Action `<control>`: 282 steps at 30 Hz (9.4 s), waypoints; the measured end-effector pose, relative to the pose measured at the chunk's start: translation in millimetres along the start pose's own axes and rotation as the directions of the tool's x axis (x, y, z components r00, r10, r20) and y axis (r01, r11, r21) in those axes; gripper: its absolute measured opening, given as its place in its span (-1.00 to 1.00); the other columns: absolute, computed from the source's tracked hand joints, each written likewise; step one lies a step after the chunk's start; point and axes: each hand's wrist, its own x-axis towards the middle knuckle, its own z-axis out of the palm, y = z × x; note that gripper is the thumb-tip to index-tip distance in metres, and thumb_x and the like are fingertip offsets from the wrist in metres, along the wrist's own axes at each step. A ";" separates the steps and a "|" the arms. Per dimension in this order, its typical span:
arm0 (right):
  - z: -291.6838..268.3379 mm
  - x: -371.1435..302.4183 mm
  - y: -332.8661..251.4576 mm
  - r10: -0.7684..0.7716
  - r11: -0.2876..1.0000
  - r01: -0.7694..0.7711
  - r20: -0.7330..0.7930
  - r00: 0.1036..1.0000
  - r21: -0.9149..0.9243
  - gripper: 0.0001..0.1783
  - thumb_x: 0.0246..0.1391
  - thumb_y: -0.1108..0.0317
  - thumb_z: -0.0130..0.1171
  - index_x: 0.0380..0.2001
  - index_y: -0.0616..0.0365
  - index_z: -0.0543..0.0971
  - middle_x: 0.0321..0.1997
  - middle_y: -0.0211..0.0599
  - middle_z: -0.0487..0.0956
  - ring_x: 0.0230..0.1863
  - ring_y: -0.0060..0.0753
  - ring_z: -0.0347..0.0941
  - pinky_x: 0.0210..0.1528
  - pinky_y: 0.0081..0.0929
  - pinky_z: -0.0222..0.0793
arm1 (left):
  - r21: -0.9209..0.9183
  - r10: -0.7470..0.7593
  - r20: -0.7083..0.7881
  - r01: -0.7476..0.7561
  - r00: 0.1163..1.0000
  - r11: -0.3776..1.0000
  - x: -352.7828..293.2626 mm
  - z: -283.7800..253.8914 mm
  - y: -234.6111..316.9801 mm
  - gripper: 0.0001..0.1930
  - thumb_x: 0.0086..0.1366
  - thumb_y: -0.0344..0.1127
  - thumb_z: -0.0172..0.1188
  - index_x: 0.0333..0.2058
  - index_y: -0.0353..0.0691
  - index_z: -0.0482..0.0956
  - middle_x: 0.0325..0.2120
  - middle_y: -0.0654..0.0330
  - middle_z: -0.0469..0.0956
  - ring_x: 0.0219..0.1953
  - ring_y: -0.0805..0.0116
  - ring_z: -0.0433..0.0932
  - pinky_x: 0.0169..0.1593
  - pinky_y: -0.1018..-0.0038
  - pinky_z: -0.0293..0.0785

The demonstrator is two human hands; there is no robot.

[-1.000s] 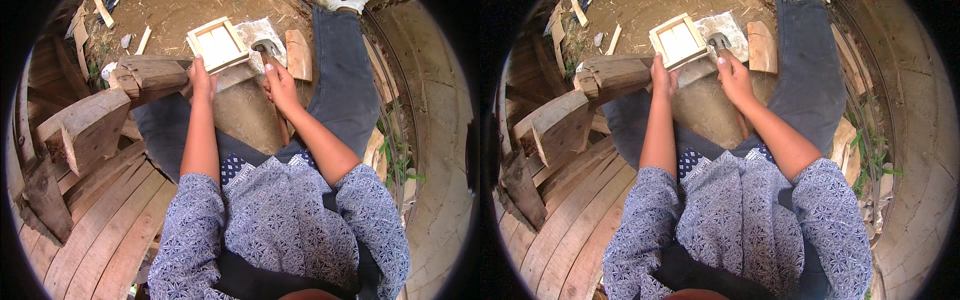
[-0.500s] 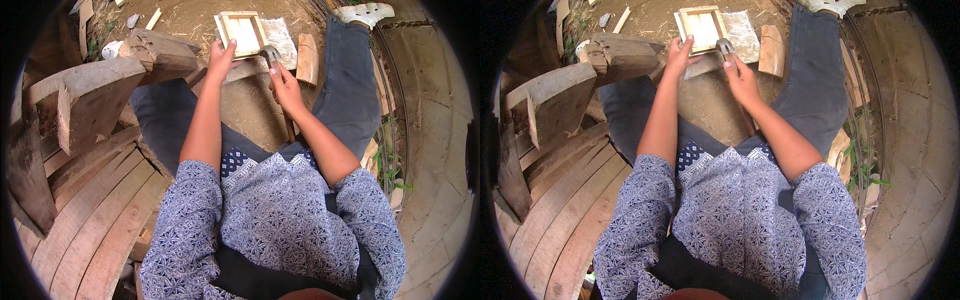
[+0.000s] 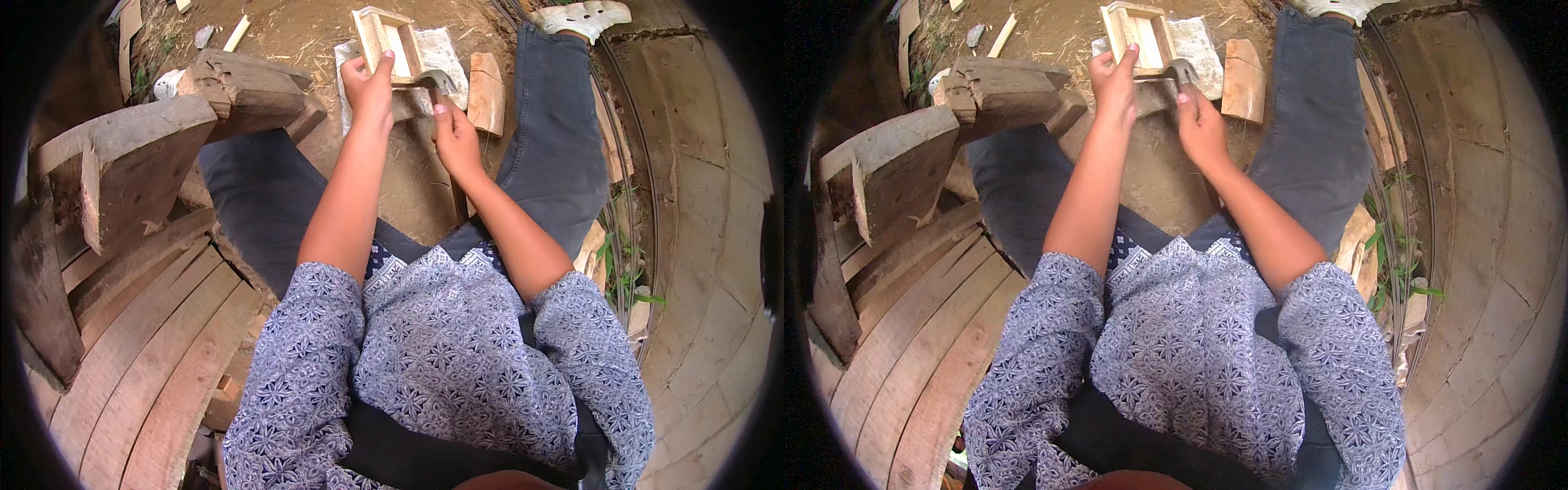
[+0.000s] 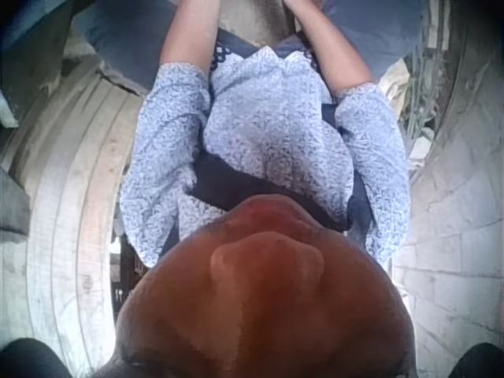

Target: The person assembles a small wooden box by fitting pieces together and using a hammer to secure them. The person repeatedly adjusts the box and hammers the joints to ensure they are tight.

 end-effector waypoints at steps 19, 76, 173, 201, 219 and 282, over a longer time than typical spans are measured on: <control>-26.4 -24.2 -88.8 -0.037 0.878 -0.001 0.071 0.997 0.479 -0.59 0.41 0.06 0.02 -0.14 0.26 0.53 -0.48 -0.50 0.43 -0.53 -0.67 0.30 -0.49 -0.57 0.25 | 0.139 0.073 -0.087 -0.060 0.994 0.988 -6.1 11.4 3.6 -0.41 0.20 -0.40 0.44 0.02 -0.39 0.21 -0.09 -0.12 0.55 -0.08 0.26 0.57 0.00 0.42 0.49; 4.9 -3.4 -27.3 0.148 0.979 -0.183 0.298 0.943 0.093 -0.45 0.41 0.00 -0.06 0.36 -0.04 0.33 -0.57 -0.55 0.30 -0.67 -0.69 0.15 -0.63 -0.62 0.13 | 0.689 0.156 -0.048 -0.080 0.987 0.720 43.5 -118.5 -27.1 -0.47 0.18 0.02 0.40 -0.17 -0.44 0.69 -0.29 0.02 0.72 -0.27 0.27 0.68 -0.10 0.38 0.55; -21.7 50.5 -56.2 -0.199 0.918 0.300 0.353 0.914 -0.260 -0.56 0.38 0.07 -0.01 0.21 -0.01 0.42 -0.31 -0.15 0.61 -0.27 -0.22 0.58 -0.26 -0.30 0.44 | 0.632 0.292 -0.087 -0.174 0.953 0.755 27.8 -99.7 -50.8 -0.62 0.17 -0.05 0.45 -0.21 -0.20 0.60 -0.27 0.14 0.58 -0.20 0.26 0.53 -0.07 0.27 0.45; -65.4 25.0 -70.2 0.109 0.786 -0.125 0.063 0.992 0.605 -0.34 0.05 0.10 0.46 0.08 0.13 0.36 -0.13 -0.35 0.56 -0.59 -0.71 0.34 -0.60 -0.69 0.37 | 0.729 0.189 0.484 -0.513 0.855 0.454 -71.0 -12.4 91.5 -0.72 0.39 -0.16 0.16 -0.17 -0.28 0.66 -0.29 0.02 0.64 -0.26 0.14 0.61 -0.12 0.29 0.47; -76.8 16.8 -95.1 0.011 0.822 -0.110 0.178 0.984 0.559 -0.41 0.09 0.15 0.43 0.10 0.11 0.44 0.18 -0.35 0.56 -0.59 -0.78 0.32 -0.61 -0.75 0.34 | 0.272 0.053 0.236 -0.118 0.970 0.955 -145.3 -9.9 144.2 -0.63 0.41 -0.23 0.21 0.01 -0.43 0.55 -0.14 0.09 0.65 -0.13 0.40 0.62 -0.02 0.46 0.52; -23.6 38.2 -18.8 0.104 0.943 -0.134 0.112 0.988 0.304 -0.58 0.26 0.14 0.22 0.08 0.14 0.53 -0.46 -0.46 0.55 -0.57 -0.67 0.43 -0.55 -0.60 0.41 | 0.864 0.318 0.408 -0.474 0.856 0.168 -64.3 -35.8 61.5 -0.50 0.19 -0.17 0.34 0.04 -0.29 0.48 -0.31 -0.17 0.67 -0.25 -0.18 0.66 -0.19 0.09 0.55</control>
